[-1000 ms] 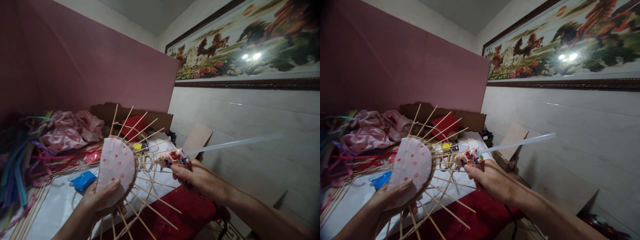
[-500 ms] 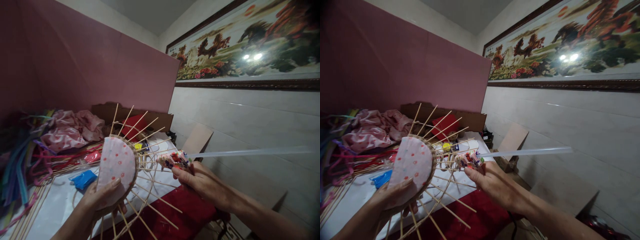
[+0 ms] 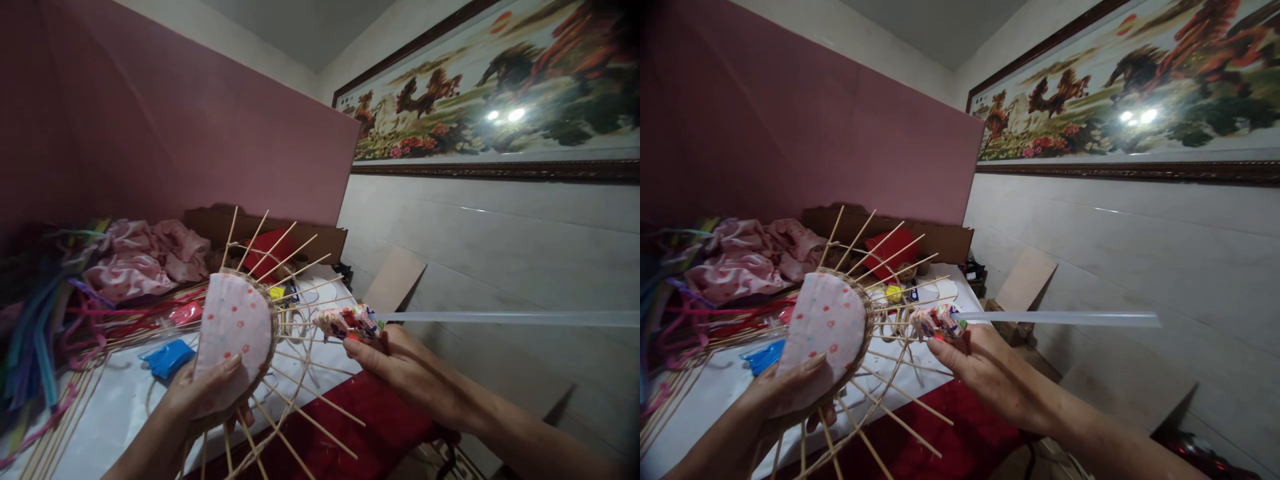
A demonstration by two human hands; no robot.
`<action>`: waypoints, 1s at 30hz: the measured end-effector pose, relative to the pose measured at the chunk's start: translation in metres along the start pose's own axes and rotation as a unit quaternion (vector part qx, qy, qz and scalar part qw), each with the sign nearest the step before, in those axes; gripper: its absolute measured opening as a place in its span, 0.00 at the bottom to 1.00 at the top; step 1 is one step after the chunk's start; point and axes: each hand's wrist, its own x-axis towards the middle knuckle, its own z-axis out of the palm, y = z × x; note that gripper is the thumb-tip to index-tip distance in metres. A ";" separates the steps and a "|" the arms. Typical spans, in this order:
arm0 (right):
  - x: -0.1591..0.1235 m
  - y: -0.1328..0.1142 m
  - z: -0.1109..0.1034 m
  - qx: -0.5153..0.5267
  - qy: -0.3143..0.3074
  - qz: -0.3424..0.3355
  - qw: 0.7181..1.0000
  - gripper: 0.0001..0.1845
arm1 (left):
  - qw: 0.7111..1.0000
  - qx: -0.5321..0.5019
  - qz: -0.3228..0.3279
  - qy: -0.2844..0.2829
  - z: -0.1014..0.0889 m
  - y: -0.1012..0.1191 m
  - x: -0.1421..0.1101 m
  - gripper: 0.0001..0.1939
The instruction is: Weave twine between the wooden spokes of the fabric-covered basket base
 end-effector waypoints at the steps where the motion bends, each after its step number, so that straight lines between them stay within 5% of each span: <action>1: -0.001 0.000 0.000 -0.002 -0.005 0.001 1.000 0.21 | 1.000 -0.003 0.012 0.003 -0.001 -0.002 0.002 0.20; 30: -0.002 -0.001 0.000 0.013 -0.009 -0.008 1.000 0.20 | 0.999 0.017 0.030 0.008 -0.002 -0.007 0.004 0.19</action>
